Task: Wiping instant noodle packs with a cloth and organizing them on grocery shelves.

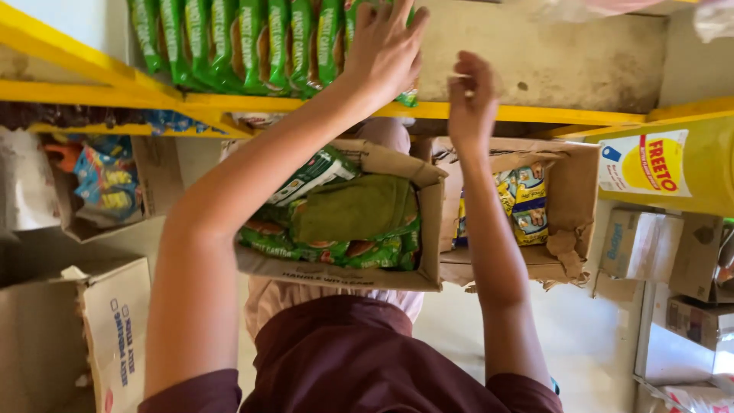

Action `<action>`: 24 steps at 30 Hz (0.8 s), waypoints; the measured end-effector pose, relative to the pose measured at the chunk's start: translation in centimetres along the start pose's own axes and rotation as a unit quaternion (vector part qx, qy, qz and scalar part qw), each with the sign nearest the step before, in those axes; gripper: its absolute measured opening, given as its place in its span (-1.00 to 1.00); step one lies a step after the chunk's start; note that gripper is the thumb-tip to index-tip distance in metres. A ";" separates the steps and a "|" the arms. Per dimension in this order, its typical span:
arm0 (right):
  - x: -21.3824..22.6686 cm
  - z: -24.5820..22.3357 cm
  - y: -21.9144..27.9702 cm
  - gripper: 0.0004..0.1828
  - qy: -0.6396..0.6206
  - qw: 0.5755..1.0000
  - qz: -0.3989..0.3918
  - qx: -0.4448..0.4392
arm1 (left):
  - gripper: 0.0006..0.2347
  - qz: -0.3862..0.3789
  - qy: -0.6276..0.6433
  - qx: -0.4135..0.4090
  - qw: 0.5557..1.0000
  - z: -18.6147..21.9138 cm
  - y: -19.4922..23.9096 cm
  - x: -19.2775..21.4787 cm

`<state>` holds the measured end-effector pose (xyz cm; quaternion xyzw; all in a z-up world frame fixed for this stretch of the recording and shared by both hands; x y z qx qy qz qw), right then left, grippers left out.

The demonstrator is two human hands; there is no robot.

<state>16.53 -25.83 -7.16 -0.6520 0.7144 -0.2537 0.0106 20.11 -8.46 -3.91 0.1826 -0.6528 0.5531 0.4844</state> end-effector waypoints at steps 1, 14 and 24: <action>0.2 -2.6 0.4 -0.56 -0.001 1.000 -0.003 -0.002 | -0.67 -0.002 0.000 0.003 1.000 -0.3 0.5 1.7; -7.5 -11.8 12.6 -0.35 0.256 0.736 -0.611 0.140 | -0.81 -0.505 0.380 0.116 0.767 -2.2 10.8 15.5; -7.2 -11.5 8.1 -0.46 0.149 0.836 -0.529 -0.008 | -0.75 -0.625 0.359 0.065 0.690 0.1 16.7 17.9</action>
Point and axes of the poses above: each hand's wrist, its own y-axis away from the middle knuckle, its own x-axis out of the back of the hand, z = x × y, the point moved 4 cm from there along -y, towards the middle knuckle, and after that the axes turned 6 degrees about z, right-handed, at the moved point
